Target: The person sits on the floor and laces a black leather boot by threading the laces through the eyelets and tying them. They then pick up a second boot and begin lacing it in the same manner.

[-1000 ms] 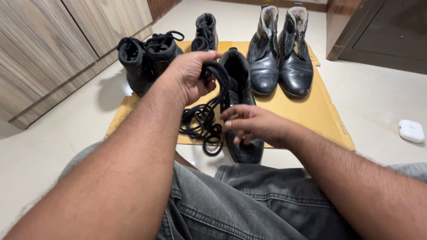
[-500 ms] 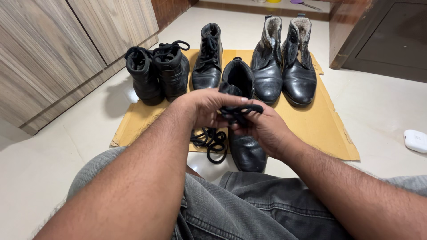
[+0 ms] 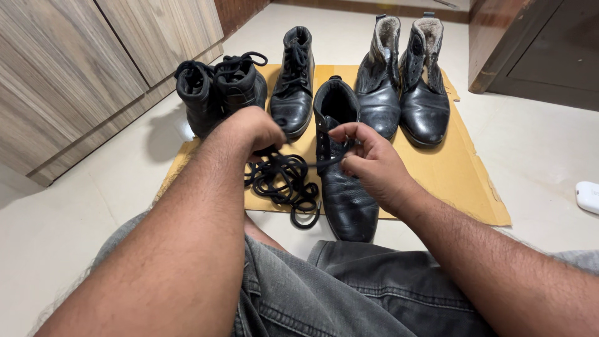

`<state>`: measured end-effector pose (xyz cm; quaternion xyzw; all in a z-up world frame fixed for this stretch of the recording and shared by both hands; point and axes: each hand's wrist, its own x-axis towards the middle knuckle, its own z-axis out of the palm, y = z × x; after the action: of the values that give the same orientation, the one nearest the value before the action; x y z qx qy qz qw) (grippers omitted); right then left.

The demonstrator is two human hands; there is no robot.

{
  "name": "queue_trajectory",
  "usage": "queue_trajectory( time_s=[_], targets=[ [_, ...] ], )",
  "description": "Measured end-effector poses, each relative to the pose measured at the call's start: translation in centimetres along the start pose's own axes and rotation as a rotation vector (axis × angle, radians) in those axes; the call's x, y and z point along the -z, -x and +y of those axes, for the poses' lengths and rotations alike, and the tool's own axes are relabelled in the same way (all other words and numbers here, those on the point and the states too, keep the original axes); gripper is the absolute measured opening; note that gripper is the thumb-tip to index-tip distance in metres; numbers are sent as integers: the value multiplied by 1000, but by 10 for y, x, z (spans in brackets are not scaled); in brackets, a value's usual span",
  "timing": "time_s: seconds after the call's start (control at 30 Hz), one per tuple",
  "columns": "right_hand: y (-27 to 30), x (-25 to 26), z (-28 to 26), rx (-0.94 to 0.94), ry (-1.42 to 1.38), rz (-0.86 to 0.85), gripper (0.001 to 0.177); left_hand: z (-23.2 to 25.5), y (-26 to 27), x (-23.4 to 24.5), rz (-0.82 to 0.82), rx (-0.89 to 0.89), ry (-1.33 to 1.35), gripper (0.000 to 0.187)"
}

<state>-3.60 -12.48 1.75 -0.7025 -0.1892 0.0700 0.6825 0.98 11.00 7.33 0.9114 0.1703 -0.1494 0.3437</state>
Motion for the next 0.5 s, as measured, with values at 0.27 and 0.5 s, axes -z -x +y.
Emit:
queue_trajectory(
  time_s=[0.27, 0.5],
  targets=[
    [1, 2, 11, 120, 341, 226, 42, 2, -8, -3, 10, -18, -352, 51],
    [15, -2, 15, -242, 1034, 72, 128, -1, -18, -11, 71, 21, -285, 37]
  ],
)
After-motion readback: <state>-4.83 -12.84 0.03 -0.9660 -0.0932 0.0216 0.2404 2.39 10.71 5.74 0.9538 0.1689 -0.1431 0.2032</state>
